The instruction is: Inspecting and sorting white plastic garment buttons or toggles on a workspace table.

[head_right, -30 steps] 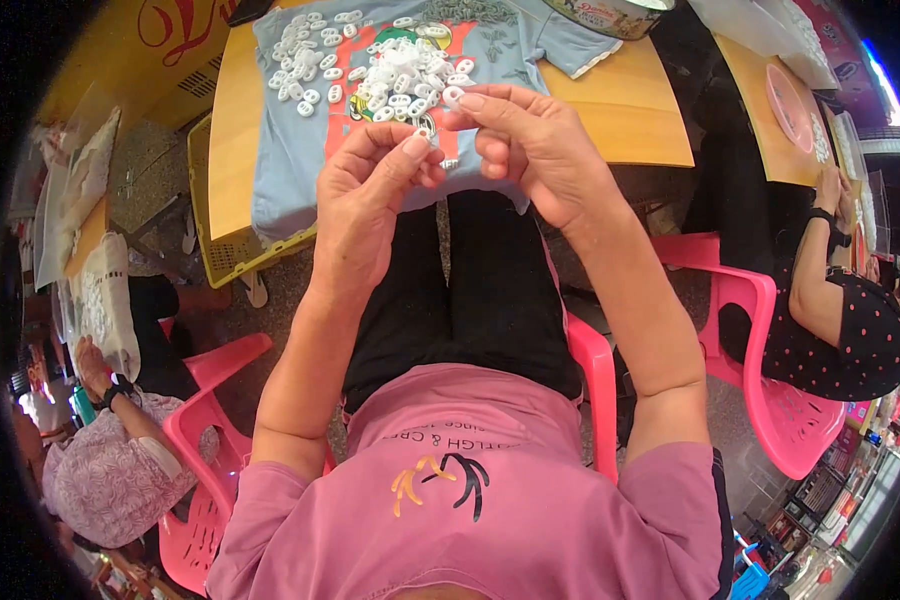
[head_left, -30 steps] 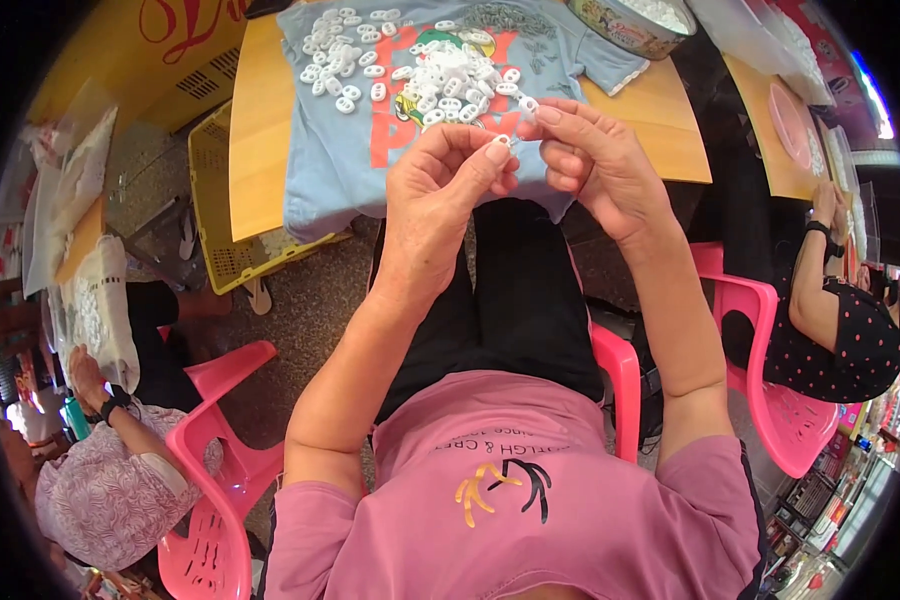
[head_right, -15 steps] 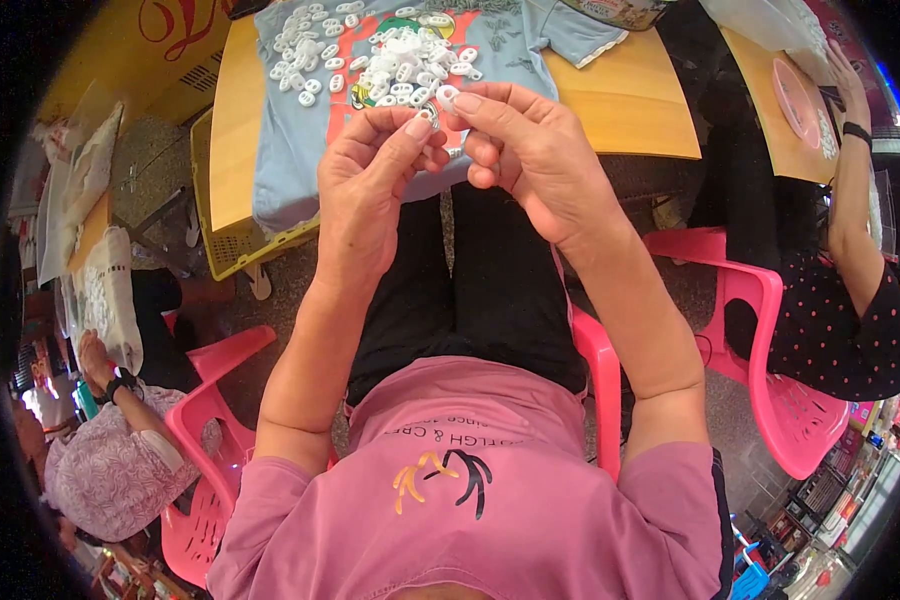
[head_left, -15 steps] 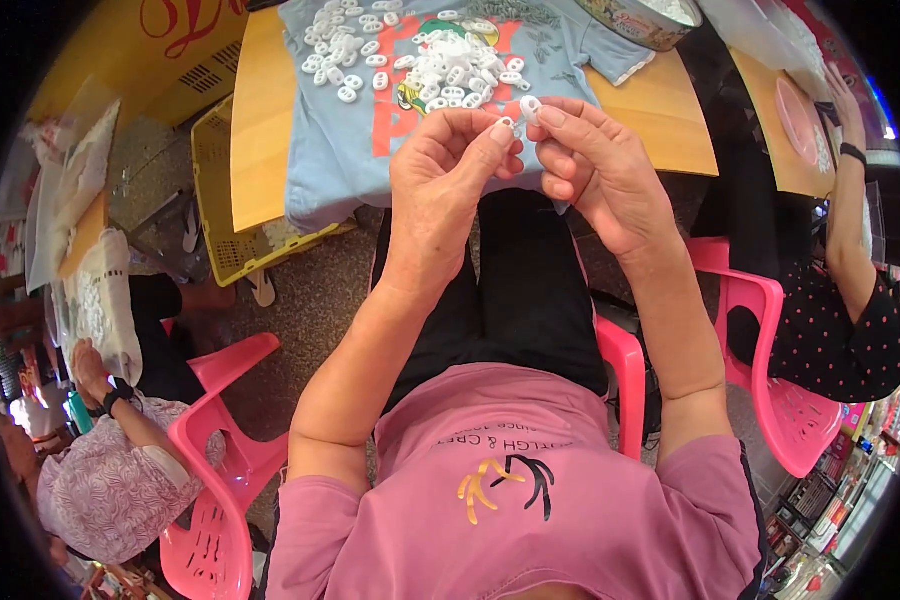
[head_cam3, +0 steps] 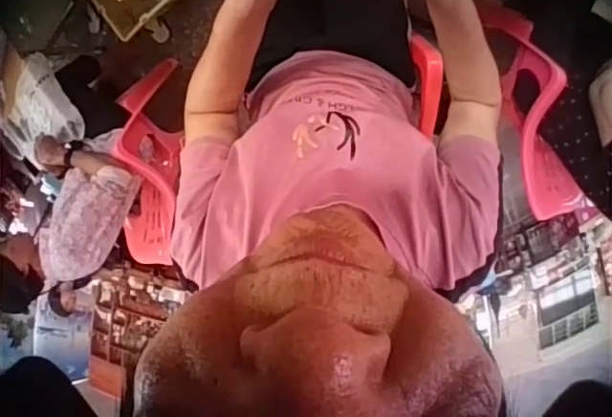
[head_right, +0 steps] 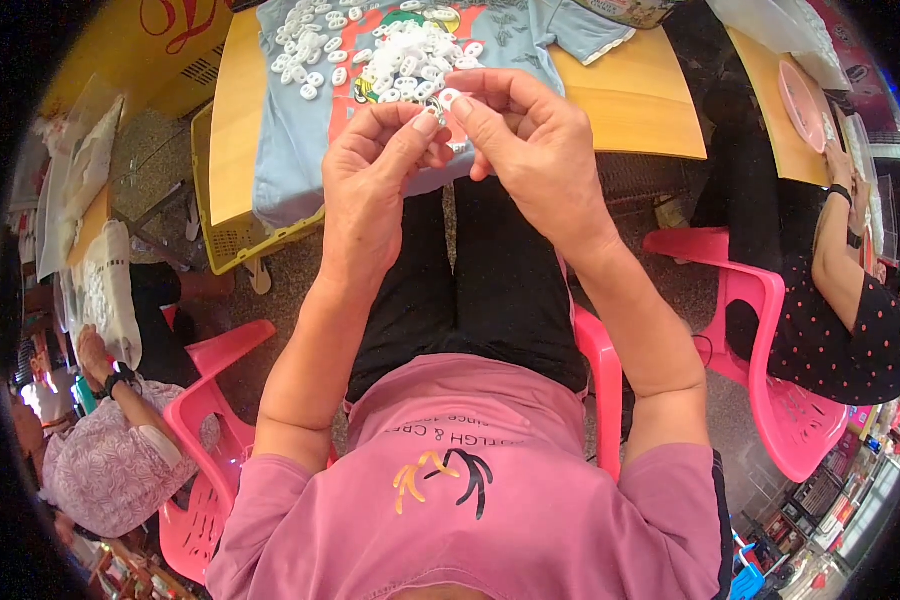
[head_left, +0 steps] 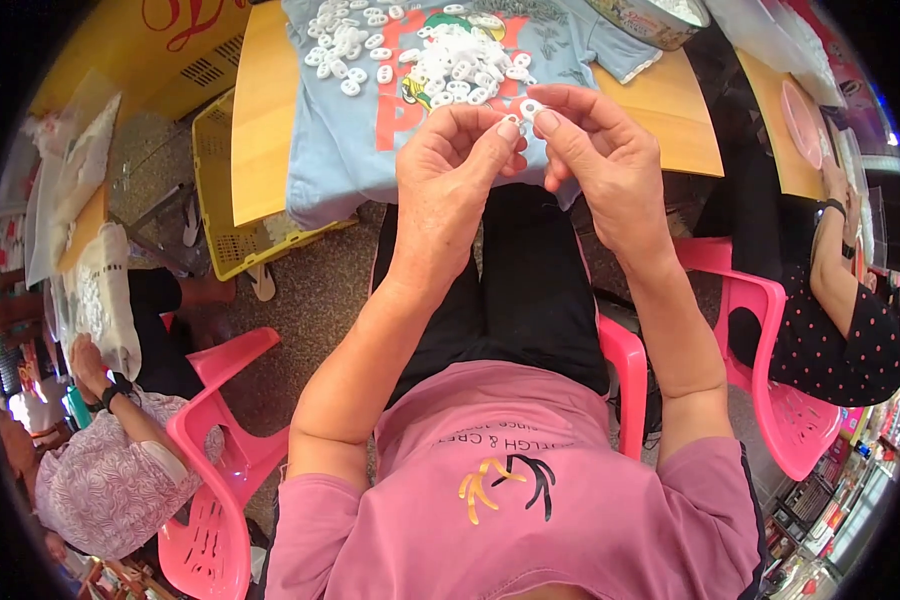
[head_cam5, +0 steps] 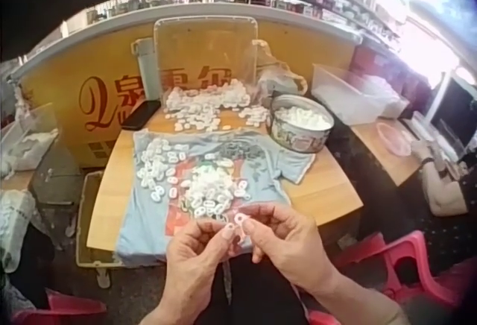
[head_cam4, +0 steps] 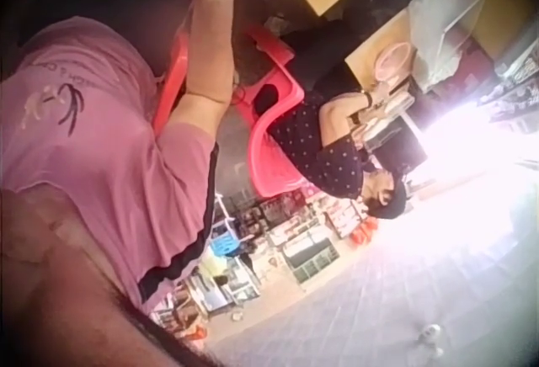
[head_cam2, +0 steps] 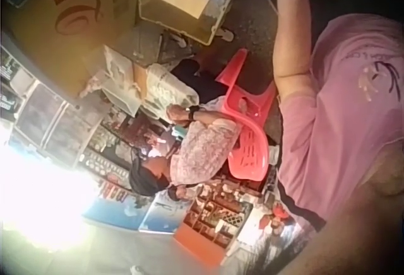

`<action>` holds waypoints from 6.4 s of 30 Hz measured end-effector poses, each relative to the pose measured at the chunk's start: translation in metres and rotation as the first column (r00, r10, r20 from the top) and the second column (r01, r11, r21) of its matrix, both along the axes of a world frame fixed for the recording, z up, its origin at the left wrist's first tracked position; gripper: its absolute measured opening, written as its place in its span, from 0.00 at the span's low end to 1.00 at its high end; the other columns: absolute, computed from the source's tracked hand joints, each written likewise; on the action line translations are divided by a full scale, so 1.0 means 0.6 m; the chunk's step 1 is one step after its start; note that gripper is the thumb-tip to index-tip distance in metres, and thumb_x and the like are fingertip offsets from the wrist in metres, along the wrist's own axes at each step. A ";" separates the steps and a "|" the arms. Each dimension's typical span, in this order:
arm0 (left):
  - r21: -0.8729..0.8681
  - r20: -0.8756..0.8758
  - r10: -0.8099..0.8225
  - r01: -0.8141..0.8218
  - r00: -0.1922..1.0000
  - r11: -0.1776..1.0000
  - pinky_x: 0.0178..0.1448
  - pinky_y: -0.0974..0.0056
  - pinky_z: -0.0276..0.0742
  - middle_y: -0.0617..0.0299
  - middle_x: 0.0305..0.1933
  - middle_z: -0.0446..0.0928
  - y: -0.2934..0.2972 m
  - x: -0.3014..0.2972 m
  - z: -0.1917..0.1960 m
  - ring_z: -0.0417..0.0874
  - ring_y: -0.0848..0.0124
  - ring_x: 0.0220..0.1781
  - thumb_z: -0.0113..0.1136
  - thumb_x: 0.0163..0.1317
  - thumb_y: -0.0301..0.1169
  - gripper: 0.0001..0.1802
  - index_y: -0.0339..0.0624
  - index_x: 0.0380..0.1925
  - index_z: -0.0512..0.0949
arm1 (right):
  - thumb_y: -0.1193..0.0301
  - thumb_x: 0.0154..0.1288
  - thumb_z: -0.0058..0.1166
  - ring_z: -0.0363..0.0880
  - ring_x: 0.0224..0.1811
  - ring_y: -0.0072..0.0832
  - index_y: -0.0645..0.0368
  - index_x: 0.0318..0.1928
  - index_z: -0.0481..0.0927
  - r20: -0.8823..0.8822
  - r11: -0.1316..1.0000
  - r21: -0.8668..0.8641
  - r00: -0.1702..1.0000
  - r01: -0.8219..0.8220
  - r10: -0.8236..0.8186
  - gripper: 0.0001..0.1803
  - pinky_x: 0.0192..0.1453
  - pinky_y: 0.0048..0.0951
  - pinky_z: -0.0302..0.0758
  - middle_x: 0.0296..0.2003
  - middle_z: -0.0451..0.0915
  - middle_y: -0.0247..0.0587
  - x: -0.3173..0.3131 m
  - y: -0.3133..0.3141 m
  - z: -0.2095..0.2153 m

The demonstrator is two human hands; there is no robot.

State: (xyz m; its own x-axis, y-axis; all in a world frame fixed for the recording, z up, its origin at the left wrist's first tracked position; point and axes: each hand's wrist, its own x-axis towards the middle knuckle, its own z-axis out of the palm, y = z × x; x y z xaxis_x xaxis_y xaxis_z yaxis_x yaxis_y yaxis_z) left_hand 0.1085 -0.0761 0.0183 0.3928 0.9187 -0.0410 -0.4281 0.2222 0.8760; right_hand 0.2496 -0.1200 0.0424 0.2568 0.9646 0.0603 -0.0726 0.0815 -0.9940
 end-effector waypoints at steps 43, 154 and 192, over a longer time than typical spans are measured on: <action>0.165 0.153 -0.200 0.175 0.968 0.971 0.52 0.72 0.72 0.56 0.56 0.74 -0.020 -0.036 -0.029 0.74 0.74 0.54 0.46 0.74 0.44 0.22 0.35 0.49 0.77 | 0.77 0.67 0.56 0.69 0.27 0.15 0.58 0.69 0.57 -0.656 0.984 0.000 0.743 -0.177 0.133 0.33 0.36 0.22 0.73 0.35 0.76 0.32 -0.061 -0.029 -0.002; 0.540 -0.092 0.115 -0.047 0.989 0.840 0.48 0.71 0.75 0.58 0.47 0.76 0.031 0.041 -0.053 0.80 0.73 0.44 0.61 0.60 0.16 0.14 0.36 0.46 0.80 | 0.74 0.68 0.56 0.75 0.28 0.18 0.62 0.46 0.78 -0.548 0.984 -0.121 0.835 -0.132 0.045 0.08 0.31 0.24 0.77 0.31 0.78 0.36 0.049 0.014 -0.046; 0.320 -0.244 0.008 0.073 0.970 0.944 0.40 0.76 0.71 0.63 0.40 0.77 0.039 0.028 -0.059 0.75 0.81 0.37 0.57 0.64 0.17 0.08 0.33 0.43 0.79 | 0.71 0.61 0.58 0.78 0.30 0.39 0.60 0.35 0.79 0.977 0.993 0.109 0.189 -0.046 -0.098 0.06 0.34 0.35 0.73 0.31 0.78 0.40 0.192 0.104 -0.049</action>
State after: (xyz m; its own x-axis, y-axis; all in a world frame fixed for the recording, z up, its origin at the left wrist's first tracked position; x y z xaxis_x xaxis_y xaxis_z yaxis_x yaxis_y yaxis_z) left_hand 0.1253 -0.0526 -0.0168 0.4386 0.8842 0.1608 -0.1945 -0.0813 0.9775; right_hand 0.3647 -0.0576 0.0128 -0.0546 0.9287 0.3669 0.9575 0.1529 -0.2445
